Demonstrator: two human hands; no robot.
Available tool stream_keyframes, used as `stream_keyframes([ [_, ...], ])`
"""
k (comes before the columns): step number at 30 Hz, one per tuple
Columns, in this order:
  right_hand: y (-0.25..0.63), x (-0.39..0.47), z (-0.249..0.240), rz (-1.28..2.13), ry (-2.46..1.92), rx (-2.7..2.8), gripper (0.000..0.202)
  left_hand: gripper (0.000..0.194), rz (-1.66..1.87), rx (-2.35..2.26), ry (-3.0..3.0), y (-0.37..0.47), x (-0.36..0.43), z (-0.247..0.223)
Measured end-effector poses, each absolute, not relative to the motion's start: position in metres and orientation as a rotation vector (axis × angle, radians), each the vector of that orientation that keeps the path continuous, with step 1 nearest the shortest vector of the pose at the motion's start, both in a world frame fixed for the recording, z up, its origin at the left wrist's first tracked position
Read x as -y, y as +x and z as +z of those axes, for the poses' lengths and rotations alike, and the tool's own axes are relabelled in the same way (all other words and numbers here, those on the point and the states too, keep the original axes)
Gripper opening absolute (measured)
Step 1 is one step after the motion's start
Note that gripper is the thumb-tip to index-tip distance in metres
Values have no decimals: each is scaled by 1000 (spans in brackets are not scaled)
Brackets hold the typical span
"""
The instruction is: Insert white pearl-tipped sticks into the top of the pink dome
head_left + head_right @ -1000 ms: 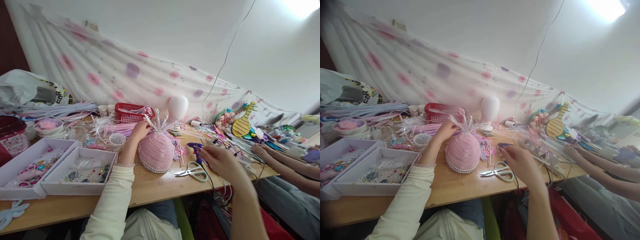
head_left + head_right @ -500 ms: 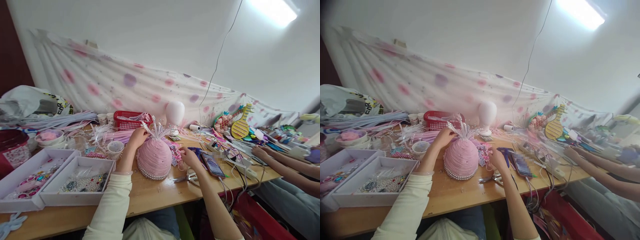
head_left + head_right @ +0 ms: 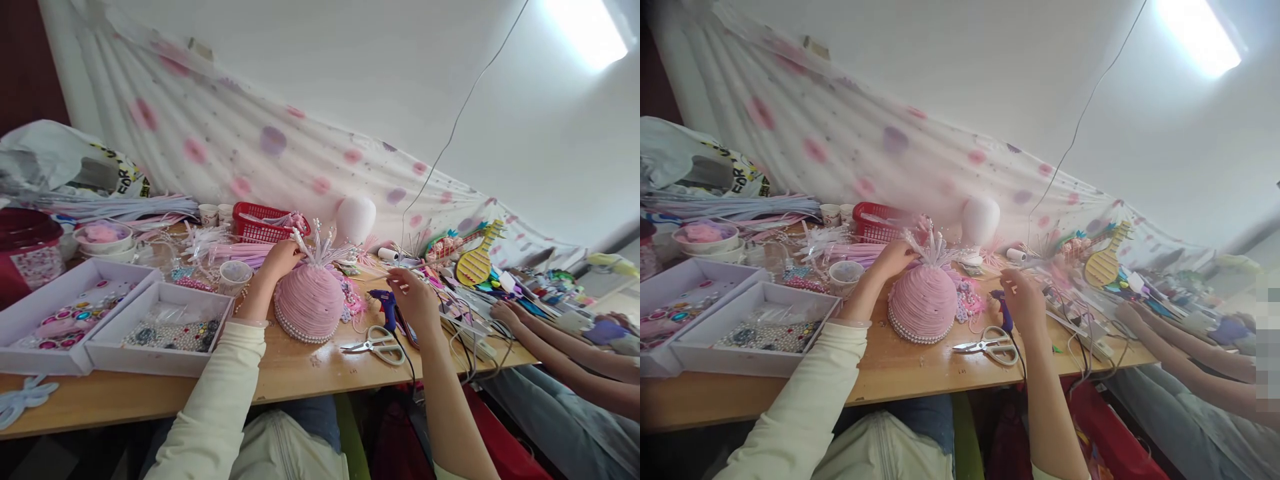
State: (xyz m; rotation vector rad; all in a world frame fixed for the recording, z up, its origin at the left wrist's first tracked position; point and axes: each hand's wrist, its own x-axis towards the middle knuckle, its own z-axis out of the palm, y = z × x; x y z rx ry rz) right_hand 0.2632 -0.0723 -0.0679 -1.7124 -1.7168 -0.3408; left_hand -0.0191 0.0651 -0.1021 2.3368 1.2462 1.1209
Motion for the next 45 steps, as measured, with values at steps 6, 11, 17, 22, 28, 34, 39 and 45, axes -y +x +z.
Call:
stream_keyframes([
  [6,270,78,-58,-702,-1276,1912,44,21,1095,-1300,2340,-19,-62,-100],
  [11,259,82,-57,-566,-1143,1773,41,20,1099,-1285,2355,-18,-64,-101],
  [17,236,92,-60,-422,-1141,1350,29,20,1128,-1289,2344,-17,-66,-104],
  [22,211,105,-54,119,-843,1313,49,20,1171,-1292,2327,-16,-66,-106],
  [28,173,76,-58,417,-1023,1542,42,20,1147,-1310,2331,-17,-64,-104],
  [34,155,30,-80,367,-1161,1426,50,22,1113,-1298,2335,-18,-61,-101],
  [39,157,24,-91,283,-1203,1443,49,21,1131,-1299,2303,-17,-62,-103],
  [45,157,23,-89,295,-1285,1408,45,20,1158,-1263,2238,-15,-63,-102],
])
